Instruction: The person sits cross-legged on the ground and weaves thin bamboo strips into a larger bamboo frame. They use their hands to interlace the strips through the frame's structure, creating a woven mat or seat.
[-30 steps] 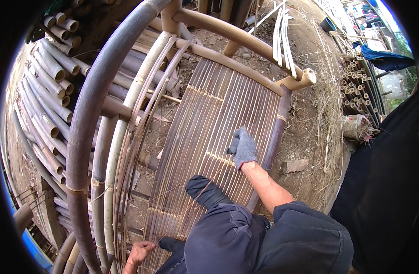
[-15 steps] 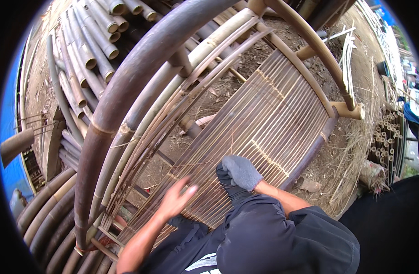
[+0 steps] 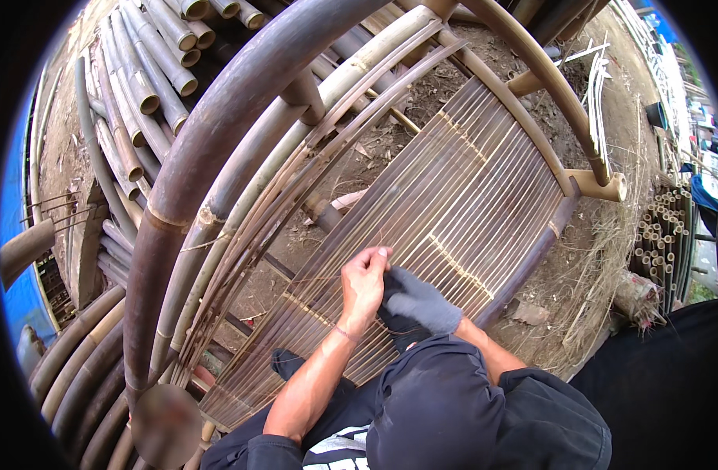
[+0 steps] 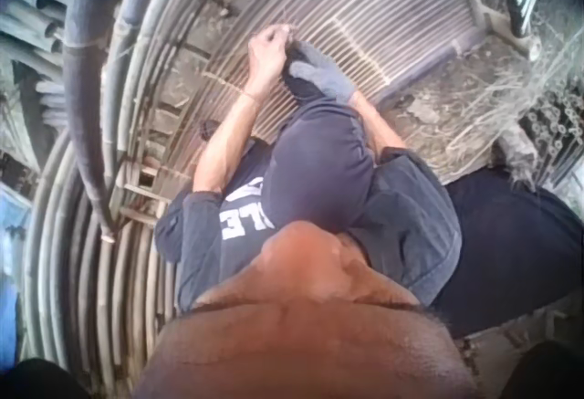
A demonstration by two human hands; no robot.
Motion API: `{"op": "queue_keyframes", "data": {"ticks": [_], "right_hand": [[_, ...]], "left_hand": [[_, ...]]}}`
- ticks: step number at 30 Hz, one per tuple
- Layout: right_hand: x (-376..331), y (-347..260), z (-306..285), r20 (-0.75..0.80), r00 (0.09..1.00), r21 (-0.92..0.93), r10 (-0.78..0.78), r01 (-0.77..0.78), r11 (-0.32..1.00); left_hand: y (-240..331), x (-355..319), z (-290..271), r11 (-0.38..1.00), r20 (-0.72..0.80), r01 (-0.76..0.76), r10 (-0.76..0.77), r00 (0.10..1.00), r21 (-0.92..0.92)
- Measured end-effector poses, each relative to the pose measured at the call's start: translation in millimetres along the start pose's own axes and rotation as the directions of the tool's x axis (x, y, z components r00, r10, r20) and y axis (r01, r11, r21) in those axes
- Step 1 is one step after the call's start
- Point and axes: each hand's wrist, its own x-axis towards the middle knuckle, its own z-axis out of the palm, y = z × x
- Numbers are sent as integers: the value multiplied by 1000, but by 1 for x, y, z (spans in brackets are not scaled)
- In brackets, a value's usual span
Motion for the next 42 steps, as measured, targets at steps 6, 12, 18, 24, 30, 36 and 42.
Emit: {"op": "queue_keyframes", "data": {"ticks": [6,12,18,24,30,36,42], "right_hand": [[31,-8,-25,-232,967,744,110,103,660],[25,-12,-40,-399,905,462,145,62,885],[1,-1,-1,-349,927,-186,140,-215,959],[-12,15,-4,-14,996,-675,92,-77,734],[-12,12,-14,114,967,-837,227,-29,547],[-6,8,-8,-271,962,-488,-22,-118,865],[-2,13,-3,-256,960,-336,-110,19,942]], "left_hand": [[-36,-49,-21,975,35,62,-71,997,213],[-51,-41,-42,998,-79,66,-65,995,6],[-47,-25,-31,987,-81,-38,50,995,153],[-53,-22,-11,909,108,278,-257,960,-310],[-60,-24,-10,918,68,289,-282,957,-270],[-54,-47,-5,982,-29,84,-81,996,167],[-45,-54,0,929,36,-57,47,998,366]]}}
